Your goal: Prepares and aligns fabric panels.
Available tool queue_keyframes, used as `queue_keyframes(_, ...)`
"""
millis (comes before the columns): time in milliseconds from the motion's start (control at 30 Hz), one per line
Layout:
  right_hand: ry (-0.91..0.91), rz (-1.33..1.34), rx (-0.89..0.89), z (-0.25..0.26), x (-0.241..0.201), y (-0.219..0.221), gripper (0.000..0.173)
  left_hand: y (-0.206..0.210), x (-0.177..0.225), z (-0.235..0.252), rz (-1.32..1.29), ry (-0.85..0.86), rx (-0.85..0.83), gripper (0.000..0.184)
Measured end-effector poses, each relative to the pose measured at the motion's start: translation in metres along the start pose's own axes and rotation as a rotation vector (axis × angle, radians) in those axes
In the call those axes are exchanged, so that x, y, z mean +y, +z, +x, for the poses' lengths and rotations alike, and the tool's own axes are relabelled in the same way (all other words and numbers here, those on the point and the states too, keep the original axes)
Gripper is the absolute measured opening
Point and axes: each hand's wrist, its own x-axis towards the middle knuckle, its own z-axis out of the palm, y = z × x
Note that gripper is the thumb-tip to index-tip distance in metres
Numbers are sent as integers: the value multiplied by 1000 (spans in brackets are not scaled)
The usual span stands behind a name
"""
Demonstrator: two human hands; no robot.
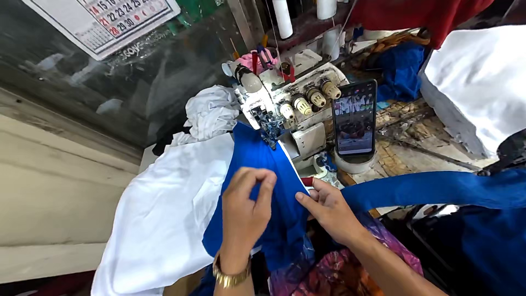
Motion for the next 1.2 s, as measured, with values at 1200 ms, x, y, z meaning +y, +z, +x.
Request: queue_keyframes(1200, -91, 25, 21, 32, -2, 10, 18, 35, -9, 25, 430, 17, -8, 30)
